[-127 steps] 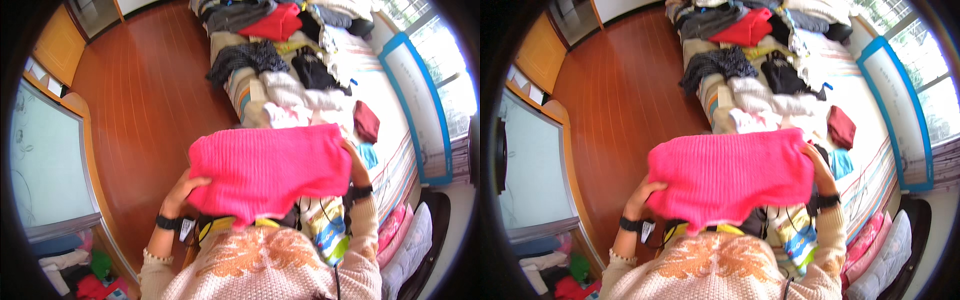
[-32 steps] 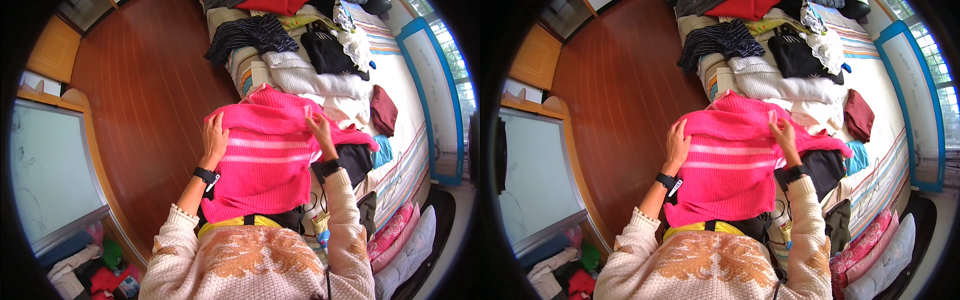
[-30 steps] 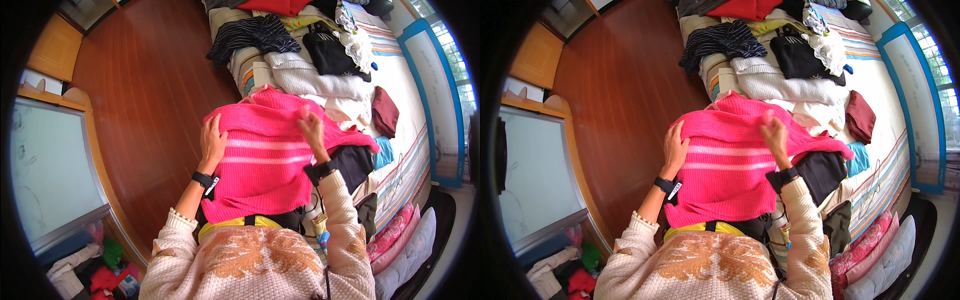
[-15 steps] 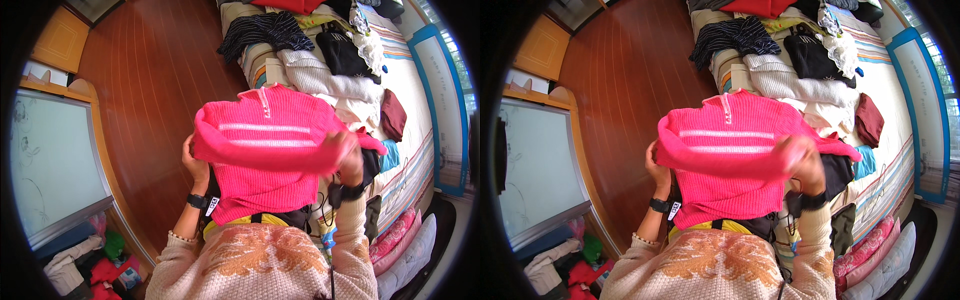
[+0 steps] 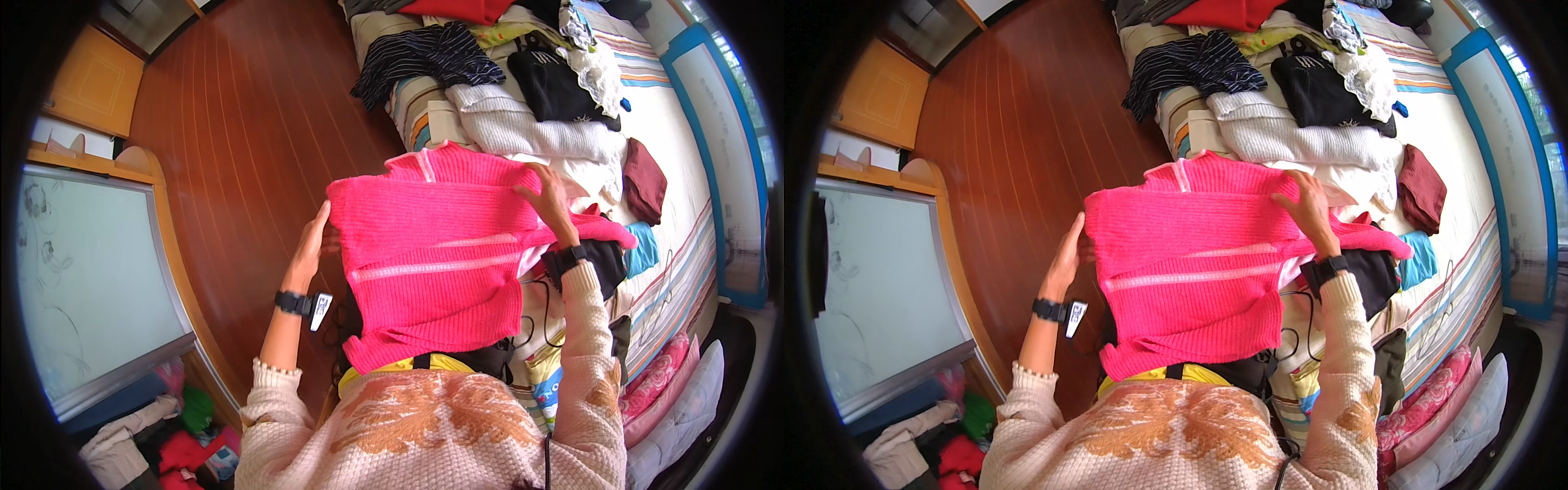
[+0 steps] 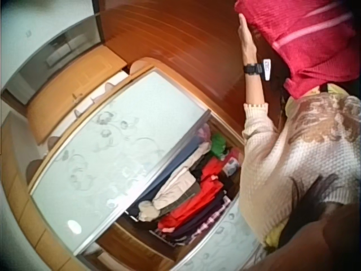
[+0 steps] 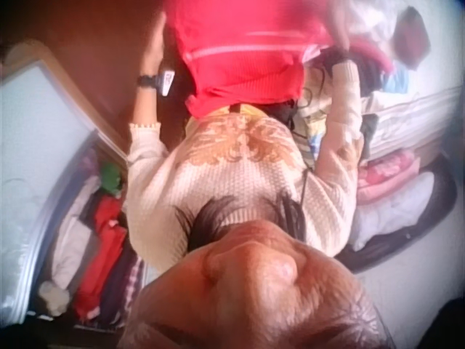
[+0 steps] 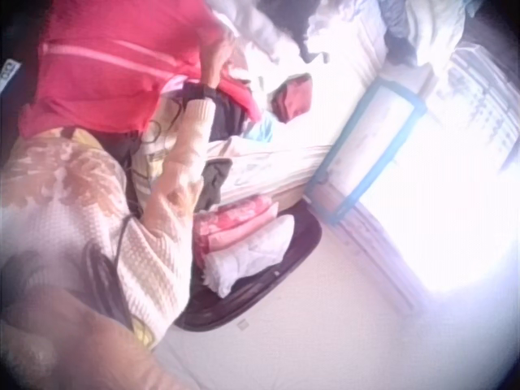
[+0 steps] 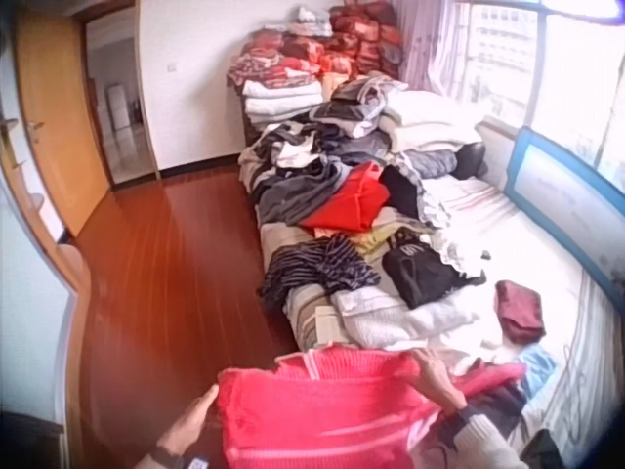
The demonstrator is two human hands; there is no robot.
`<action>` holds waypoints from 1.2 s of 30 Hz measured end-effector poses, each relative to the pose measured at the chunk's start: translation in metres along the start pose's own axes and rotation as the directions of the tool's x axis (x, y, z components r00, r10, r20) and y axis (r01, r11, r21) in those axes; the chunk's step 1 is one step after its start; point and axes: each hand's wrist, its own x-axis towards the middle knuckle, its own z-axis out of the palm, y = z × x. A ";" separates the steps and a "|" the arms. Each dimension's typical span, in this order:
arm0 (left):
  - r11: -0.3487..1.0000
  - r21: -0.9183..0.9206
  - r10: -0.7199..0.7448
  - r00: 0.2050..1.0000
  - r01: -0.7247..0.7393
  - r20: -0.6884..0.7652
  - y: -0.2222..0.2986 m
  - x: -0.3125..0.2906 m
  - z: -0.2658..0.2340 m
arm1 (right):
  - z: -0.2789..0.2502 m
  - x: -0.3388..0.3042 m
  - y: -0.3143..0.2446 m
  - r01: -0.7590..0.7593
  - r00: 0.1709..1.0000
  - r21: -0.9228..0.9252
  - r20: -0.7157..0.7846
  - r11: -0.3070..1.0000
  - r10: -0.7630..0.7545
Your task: The person sits on the floor and folds several garments one by one, including a dark green item, a blue and yellow top, a maroon shirt, a red top, a beige top, black and leopard-print pants, and a pink sweater. Each item is smoothed, folded, and placed on the bed.
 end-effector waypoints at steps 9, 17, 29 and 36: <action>0.759 -0.144 0.615 0.772 -0.635 -0.158 0.027 0.024 0.053 | -0.004 0.030 -0.025 -0.027 0.977 0.146 0.215 0.989 -0.005; 0.792 -0.112 0.551 0.782 -0.600 -0.291 0.006 0.060 0.047 | 0.002 0.025 -0.015 -0.129 0.990 -0.197 -0.083 0.972 0.114; 0.396 0.661 0.844 0.536 -0.638 0.012 0.030 0.018 0.081 | -0.083 -0.125 0.141 -0.654 0.700 -0.225 -0.544 0.722 0.463; -0.010 0.452 0.604 0.354 -0.892 0.714 0.004 0.021 0.288 | -0.050 -0.104 0.216 -0.822 0.569 -0.059 -0.143 0.567 0.810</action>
